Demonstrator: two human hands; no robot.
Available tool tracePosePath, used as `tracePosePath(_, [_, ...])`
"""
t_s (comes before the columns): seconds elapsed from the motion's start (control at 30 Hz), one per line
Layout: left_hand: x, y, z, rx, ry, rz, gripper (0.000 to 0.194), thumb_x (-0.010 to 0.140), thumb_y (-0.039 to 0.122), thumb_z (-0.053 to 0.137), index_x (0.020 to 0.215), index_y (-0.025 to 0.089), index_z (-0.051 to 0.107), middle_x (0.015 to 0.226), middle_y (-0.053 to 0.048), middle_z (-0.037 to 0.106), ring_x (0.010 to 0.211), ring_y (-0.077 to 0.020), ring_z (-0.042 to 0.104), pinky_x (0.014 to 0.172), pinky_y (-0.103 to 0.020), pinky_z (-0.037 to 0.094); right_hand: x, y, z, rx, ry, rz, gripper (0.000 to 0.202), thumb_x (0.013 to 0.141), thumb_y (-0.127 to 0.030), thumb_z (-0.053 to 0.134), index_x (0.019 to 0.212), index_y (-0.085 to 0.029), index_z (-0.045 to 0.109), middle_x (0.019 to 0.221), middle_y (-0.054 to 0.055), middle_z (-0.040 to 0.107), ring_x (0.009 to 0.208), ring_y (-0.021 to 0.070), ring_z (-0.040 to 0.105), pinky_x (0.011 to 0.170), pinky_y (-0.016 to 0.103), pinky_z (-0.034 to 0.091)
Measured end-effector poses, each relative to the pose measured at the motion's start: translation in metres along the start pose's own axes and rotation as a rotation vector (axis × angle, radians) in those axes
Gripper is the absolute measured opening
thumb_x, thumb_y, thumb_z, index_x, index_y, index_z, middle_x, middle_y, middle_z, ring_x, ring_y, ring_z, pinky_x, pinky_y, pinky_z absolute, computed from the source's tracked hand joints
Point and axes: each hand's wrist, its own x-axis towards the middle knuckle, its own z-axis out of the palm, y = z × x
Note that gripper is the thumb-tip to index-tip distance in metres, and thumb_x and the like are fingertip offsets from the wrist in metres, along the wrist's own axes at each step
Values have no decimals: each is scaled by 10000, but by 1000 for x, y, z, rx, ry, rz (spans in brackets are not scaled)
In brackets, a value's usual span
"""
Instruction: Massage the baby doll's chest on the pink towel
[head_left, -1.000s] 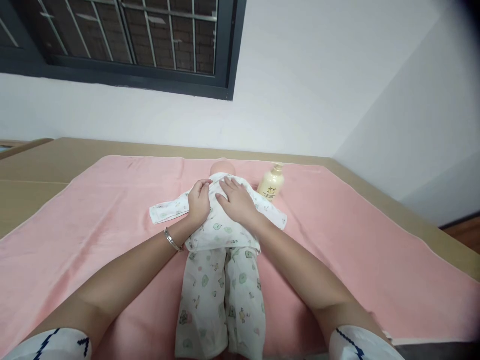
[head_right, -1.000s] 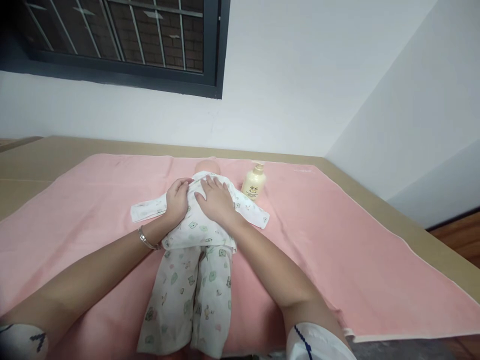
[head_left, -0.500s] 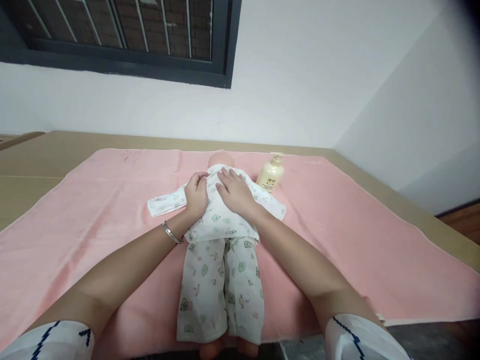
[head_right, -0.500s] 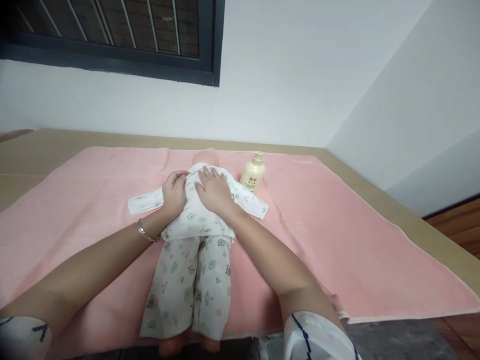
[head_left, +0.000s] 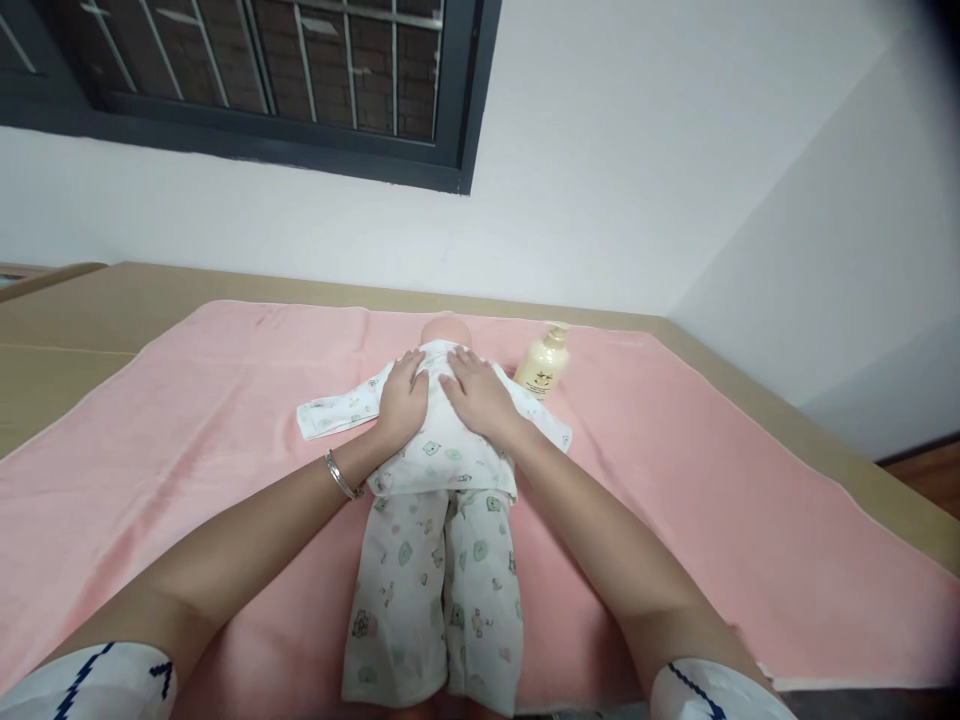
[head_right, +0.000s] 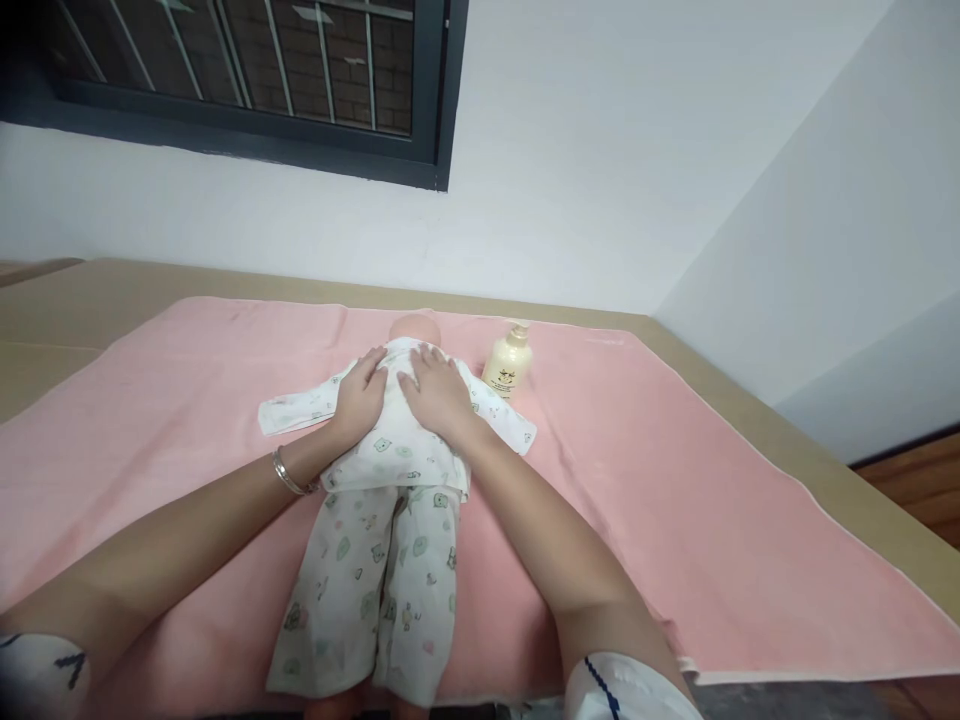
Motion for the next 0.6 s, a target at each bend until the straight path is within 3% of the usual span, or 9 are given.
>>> tracePosePath(0.07, [-2,2,-1,74,-36,98,403,925,218,436,1267,174,644,1411,-92,607,1378,-249,496,1212,-473,332,7,13,1,39,13,101,565,1051,-410,306,1500,-82,406,1570,173,381,1477,285,315,1210,460,227])
tracePosePath(0.17, [-4,5,-4,193,-75,211,384,925,207,429,1212,181,681,1351,-83,653,1320,-246,545,1183,-465,375,10,18,3,13,41,125,541,1053,-379,295,1469,-69,444,1521,185,453,1444,282,371,1197,439,244])
tracePosePath(0.43, [14,8,-7,429,-226,27,488,982,321,382,1366,86,570,1477,-151,534,1412,-288,449,1206,-474,320,-15,-26,-3,-150,32,85,499,1018,-246,328,1466,-77,470,1488,208,483,1410,319,419,1159,421,306])
tracePosePath(0.53, [15,11,-8,477,-248,77,494,986,286,356,1381,60,547,1474,-164,534,1418,-281,443,1204,-454,324,-22,-35,-5,-146,30,34,482,1014,-264,353,1438,-98,511,1495,200,478,1417,326,407,1163,437,298])
tracePosePath(0.6, [9,15,-8,506,-235,153,478,984,260,350,1364,63,562,1439,-159,571,1393,-273,475,1194,-436,345,-18,-28,-7,-87,25,35,472,1025,-281,337,1428,-118,520,1497,177,486,1419,298,409,1159,422,308])
